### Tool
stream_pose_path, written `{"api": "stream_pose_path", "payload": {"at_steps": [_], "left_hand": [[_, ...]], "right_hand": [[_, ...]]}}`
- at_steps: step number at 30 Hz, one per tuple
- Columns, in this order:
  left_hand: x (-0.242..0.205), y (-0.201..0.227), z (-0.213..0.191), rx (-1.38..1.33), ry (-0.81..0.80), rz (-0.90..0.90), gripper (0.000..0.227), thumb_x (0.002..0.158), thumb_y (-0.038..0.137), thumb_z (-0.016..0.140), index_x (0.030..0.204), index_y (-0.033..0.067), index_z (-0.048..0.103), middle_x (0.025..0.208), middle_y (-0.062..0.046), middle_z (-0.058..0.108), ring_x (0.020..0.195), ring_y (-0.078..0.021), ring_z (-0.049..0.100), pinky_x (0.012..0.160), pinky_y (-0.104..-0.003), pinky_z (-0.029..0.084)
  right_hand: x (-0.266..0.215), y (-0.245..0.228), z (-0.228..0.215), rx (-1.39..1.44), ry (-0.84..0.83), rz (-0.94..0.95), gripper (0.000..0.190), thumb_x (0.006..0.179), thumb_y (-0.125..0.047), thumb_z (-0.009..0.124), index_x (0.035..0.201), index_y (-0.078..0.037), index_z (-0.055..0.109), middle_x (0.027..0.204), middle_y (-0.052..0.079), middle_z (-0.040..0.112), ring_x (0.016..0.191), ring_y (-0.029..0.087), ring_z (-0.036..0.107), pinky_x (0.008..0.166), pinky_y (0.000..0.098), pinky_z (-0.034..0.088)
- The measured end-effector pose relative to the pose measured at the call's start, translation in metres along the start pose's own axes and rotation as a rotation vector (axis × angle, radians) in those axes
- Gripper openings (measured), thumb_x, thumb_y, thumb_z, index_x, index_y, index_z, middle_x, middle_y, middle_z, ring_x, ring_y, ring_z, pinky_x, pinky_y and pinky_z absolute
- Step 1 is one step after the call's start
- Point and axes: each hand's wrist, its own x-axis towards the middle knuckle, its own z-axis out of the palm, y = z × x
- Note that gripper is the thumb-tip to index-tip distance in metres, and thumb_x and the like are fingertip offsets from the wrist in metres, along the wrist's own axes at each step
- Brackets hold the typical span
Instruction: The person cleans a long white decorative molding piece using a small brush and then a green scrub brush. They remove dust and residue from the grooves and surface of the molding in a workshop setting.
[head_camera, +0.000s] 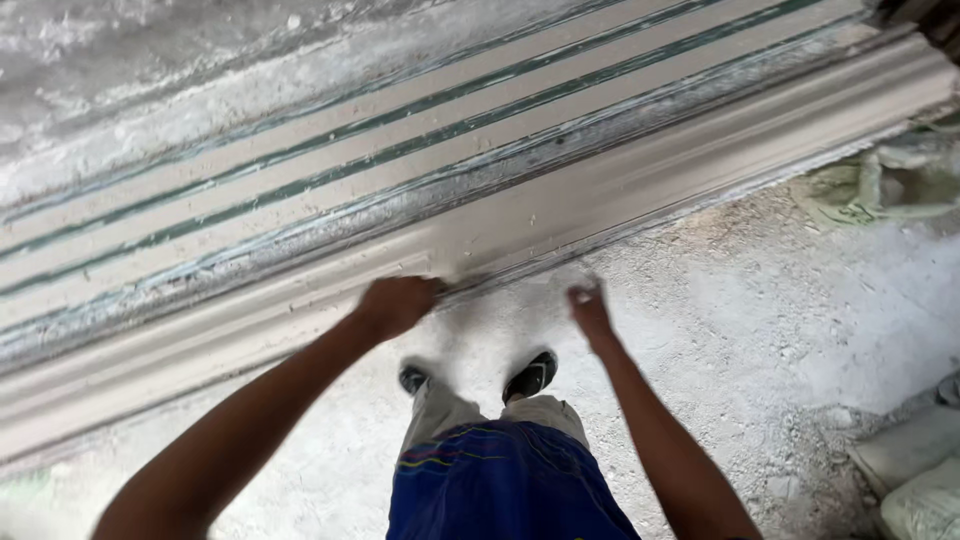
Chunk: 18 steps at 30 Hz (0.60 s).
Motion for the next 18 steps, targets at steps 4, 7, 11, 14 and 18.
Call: {"api": "stream_pose_path", "payload": {"at_steps": [4,7,11,14,18], "left_hand": [[-0.092,-0.082,0.044,-0.299,0.192,-0.073,0.057,0.103,0.058,0.035,0.141,0.0219,0.058,0.118,-0.009,0.075,0.082,-0.0245,0.074,0.076,-0.046,0.058],[-0.104,-0.092,0.045,-0.269,0.171,-0.112,0.061,0.101,0.063,0.031,0.138,0.0252,0.06,0.098,-0.004,0.079,0.06,-0.0181,0.073,0.062,-0.035,0.062],[-0.028,-0.035,0.028,-0.216,0.184,-0.129,0.05,0.105,0.055,0.036,0.13,0.0209,0.063,0.072,-0.007,0.07,0.053,-0.0193,0.06,0.046,-0.037,0.052],[0.009,0.01,0.03,-0.33,0.313,-0.064,0.039,0.107,0.047,0.049,0.12,0.0169,0.07,0.084,-0.009,0.075,0.065,-0.0236,0.069,0.06,-0.044,0.056],[-0.011,-0.01,0.039,-0.268,0.466,0.187,0.036,0.104,0.041,0.055,0.127,0.0161,0.067,0.106,-0.01,0.075,0.071,-0.0267,0.071,0.061,-0.046,0.061]], "right_hand": [[0.046,-0.018,-0.061,-0.097,0.12,-0.341,0.101,0.102,-0.03,0.069,0.164,-0.006,-0.009,0.16,0.033,0.03,0.139,0.041,0.049,0.106,0.0449,0.05],[0.061,-0.031,-0.051,-0.379,0.11,-0.456,0.105,0.11,-0.033,0.067,0.162,0.003,-0.017,0.151,0.045,0.037,0.14,0.053,0.043,0.109,0.0509,0.047],[0.069,-0.058,-0.039,-0.608,0.165,-0.093,0.114,0.101,-0.048,0.059,0.158,0.005,-0.024,0.119,0.042,0.064,0.117,0.055,0.062,0.102,0.0503,0.052],[0.056,-0.057,-0.042,-0.705,0.163,-0.134,0.115,0.102,-0.057,0.056,0.16,0.004,-0.022,0.121,0.043,0.063,0.118,0.055,0.062,0.102,0.0507,0.053],[0.04,-0.066,-0.05,-0.732,0.166,-0.207,0.116,0.101,-0.066,0.054,0.161,-0.001,-0.021,0.137,0.04,0.055,0.125,0.052,0.058,0.104,0.0486,0.05]]}}
